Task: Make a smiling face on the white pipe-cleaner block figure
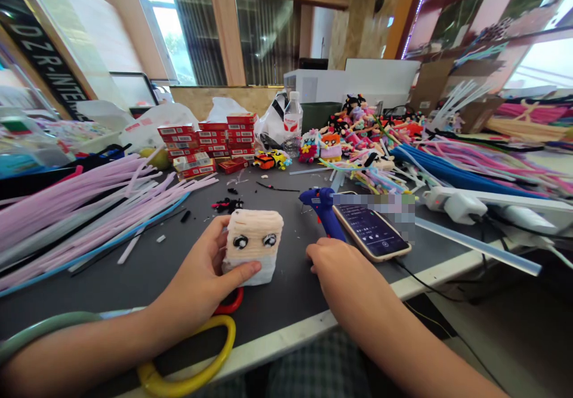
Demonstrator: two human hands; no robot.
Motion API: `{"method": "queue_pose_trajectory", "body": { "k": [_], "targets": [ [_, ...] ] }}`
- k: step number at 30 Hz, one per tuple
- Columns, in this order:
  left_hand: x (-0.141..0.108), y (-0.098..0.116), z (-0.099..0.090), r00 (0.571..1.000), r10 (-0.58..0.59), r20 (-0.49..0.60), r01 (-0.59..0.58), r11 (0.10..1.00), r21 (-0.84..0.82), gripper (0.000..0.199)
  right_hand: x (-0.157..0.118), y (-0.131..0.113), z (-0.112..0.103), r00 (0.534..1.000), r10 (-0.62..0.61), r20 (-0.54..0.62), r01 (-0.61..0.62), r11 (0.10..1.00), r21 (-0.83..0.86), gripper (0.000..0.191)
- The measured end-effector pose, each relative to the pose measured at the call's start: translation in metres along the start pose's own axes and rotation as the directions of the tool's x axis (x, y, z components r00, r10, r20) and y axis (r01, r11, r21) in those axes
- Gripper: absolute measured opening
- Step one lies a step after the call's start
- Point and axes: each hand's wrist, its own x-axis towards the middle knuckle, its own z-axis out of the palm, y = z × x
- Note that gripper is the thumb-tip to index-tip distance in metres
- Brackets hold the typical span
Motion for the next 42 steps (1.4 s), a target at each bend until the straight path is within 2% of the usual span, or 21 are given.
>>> {"method": "queue_pose_trajectory", "body": {
  "k": [6,12,22,28,32,36,42],
  "targets": [
    [0.0,-0.001,0.0,1.0,0.007,0.012,-0.007,1.0,-0.005,0.041,0.001,-0.002,0.004,1.0,0.008,-0.015,-0.008,1.0,0.003,0.029],
    [0.0,0.0,0.0,1.0,-0.002,0.011,0.002,1.0,-0.004,0.04,-0.001,-0.012,-0.004,0.998,-0.004,-0.057,0.006,0.999,0.046,0.025],
    [0.0,-0.002,0.0,1.0,0.009,0.029,-0.009,1.0,-0.022,0.042,0.006,-0.003,-0.02,0.959,0.013,-0.282,0.051,0.974,0.219,0.02],
    [0.0,-0.002,-0.001,1.0,0.007,0.03,-0.007,1.0,-0.01,0.041,0.005,0.0,-0.027,0.938,0.037,-0.345,0.084,0.941,0.329,0.022],
    [0.0,-0.002,-0.001,1.0,0.007,0.024,-0.007,1.0,-0.008,0.042,0.006,0.0,-0.026,0.942,0.077,-0.328,0.066,0.912,0.405,0.026],
    [0.0,-0.003,0.0,1.0,0.008,0.021,-0.008,1.0,-0.004,0.041,0.006,-0.001,-0.026,0.951,0.119,-0.285,0.037,0.871,0.489,0.022],
    [0.001,-0.003,0.0,1.0,0.006,0.026,-0.006,1.0,-0.017,0.041,0.004,-0.008,-0.029,0.963,0.19,-0.194,-0.021,0.765,0.643,0.016]
  ]
}}
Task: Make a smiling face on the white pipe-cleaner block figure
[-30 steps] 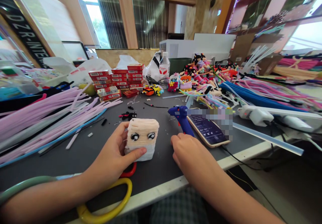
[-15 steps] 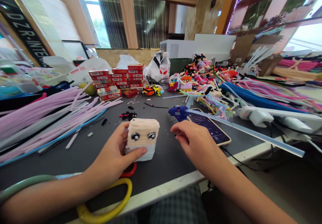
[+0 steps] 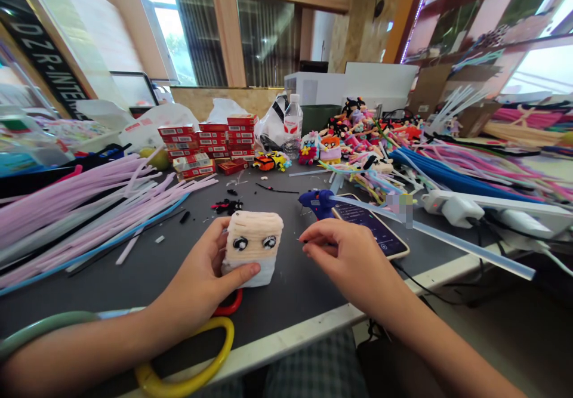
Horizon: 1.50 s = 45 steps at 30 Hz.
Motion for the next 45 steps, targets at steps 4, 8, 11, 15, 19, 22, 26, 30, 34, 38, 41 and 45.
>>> {"method": "queue_pose_trajectory", "body": {
  "k": [4,8,11,15,19,22,26,30,34,38,41,45],
  "targets": [
    [-0.001,0.0,-0.001,1.0,-0.003,0.0,0.003,1.0,-0.003,0.042,-0.001,-0.005,0.0,0.996,0.086,0.005,-0.086,0.991,0.107,0.015],
    [-0.001,-0.001,-0.001,1.0,0.007,0.001,-0.007,1.0,0.01,0.042,-0.001,-0.011,0.0,0.992,0.125,0.015,-0.125,0.97,0.21,0.014],
    [-0.001,-0.001,-0.001,1.0,0.011,-0.005,-0.01,1.0,0.018,0.041,0.0,-0.015,0.0,0.99,0.142,0.015,-0.141,0.953,0.267,0.017],
    [-0.001,0.0,0.0,1.0,0.008,-0.008,-0.008,1.0,0.02,0.041,0.0,-0.019,-0.001,0.985,0.167,0.038,-0.169,0.909,0.381,0.019],
    [-0.002,0.0,0.0,1.0,0.008,-0.002,-0.008,1.0,0.013,0.041,0.0,-0.021,0.0,0.982,0.181,0.044,-0.182,0.882,0.434,0.017],
    [-0.001,0.0,0.0,1.0,0.013,-0.003,-0.013,1.0,0.016,0.041,0.0,-0.02,0.003,0.986,0.165,0.036,-0.166,0.899,0.406,0.017],
    [-0.001,0.0,0.0,1.0,0.005,-0.001,-0.005,1.0,0.009,0.042,0.0,-0.021,0.003,0.991,0.129,-0.015,-0.118,0.938,0.325,0.017],
    [-0.001,0.0,0.0,1.0,-0.022,-0.004,0.022,1.0,-0.009,0.042,0.004,-0.03,-0.003,0.996,-0.03,-0.079,0.041,0.988,0.15,0.011],
    [0.0,0.002,0.001,0.999,-0.044,-0.008,0.044,0.999,-0.01,0.042,0.016,-0.04,-0.01,0.983,-0.145,-0.113,0.159,0.98,0.123,0.011],
    [0.0,0.003,0.001,0.999,-0.042,-0.004,0.042,0.999,-0.005,0.041,0.025,-0.042,-0.011,0.982,-0.136,-0.131,0.165,0.956,0.244,0.008],
    [-0.001,0.003,0.001,0.999,-0.042,-0.008,0.042,0.999,0.006,0.042,0.026,-0.04,-0.01,0.985,-0.128,-0.115,0.159,0.933,0.323,0.006],
    [-0.001,0.002,0.0,0.999,-0.037,-0.013,0.037,0.999,-0.002,0.042,0.025,-0.039,-0.011,0.989,-0.119,-0.092,0.145,0.916,0.373,0.005]
  ]
}}
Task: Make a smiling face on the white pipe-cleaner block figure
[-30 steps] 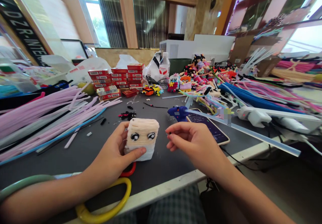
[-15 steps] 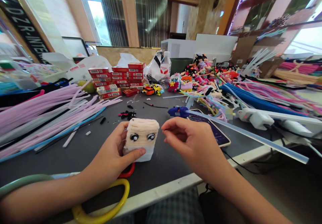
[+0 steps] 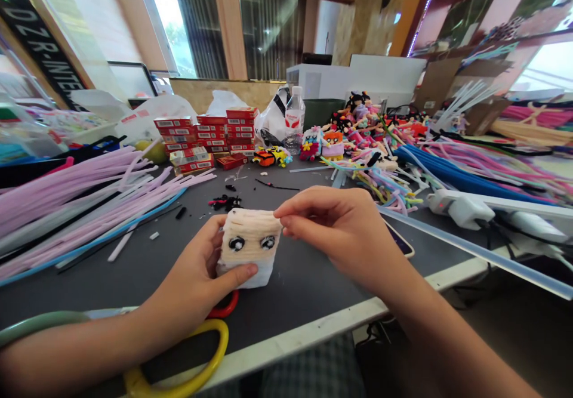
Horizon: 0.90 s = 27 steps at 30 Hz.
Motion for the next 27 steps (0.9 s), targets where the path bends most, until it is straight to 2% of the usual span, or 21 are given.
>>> {"method": "queue_pose_trajectory", "body": {
  "k": [5,27],
  "targets": [
    [0.0018,0.0002,-0.0004,1.0,0.01,-0.008,-0.01,1.0,0.011,0.043,-0.002,-0.0008,0.0004,0.998,0.068,0.014,-0.069,0.996,0.062,0.005],
    [0.0014,-0.0004,0.0001,1.0,0.017,-0.003,-0.016,1.0,0.008,0.044,-0.0049,0.0036,0.0067,0.995,0.078,0.063,-0.084,0.993,0.085,0.011]
  ]
}}
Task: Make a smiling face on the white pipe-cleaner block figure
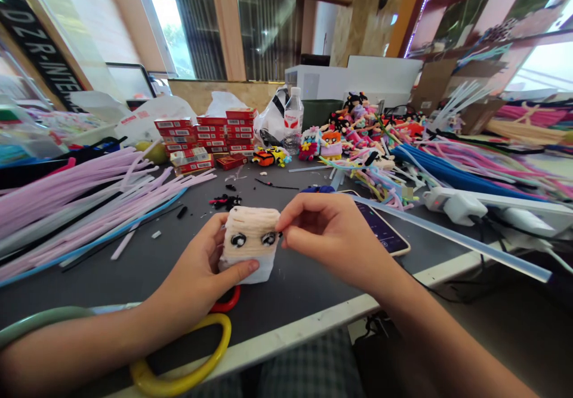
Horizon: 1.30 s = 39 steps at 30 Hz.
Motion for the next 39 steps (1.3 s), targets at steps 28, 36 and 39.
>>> {"method": "queue_pose_trajectory", "body": {
  "k": [28,36,39],
  "targets": [
    [-0.0003,-0.0007,-0.0004,1.0,0.01,0.007,-0.01,1.0,0.007,0.043,-0.0041,-0.0006,-0.0001,0.988,-0.153,-0.008,0.153,0.986,-0.068,0.014],
    [-0.0009,-0.0028,-0.0008,0.999,0.025,0.022,-0.025,1.0,-0.011,0.042,-0.0039,0.001,-0.0002,0.983,-0.179,0.036,0.182,0.974,-0.132,0.015],
    [-0.0006,-0.0034,-0.0009,0.999,0.021,0.023,-0.021,1.0,-0.017,0.042,-0.0039,0.0006,-0.0005,0.974,-0.216,0.069,0.225,0.953,-0.201,0.016]
  ]
}}
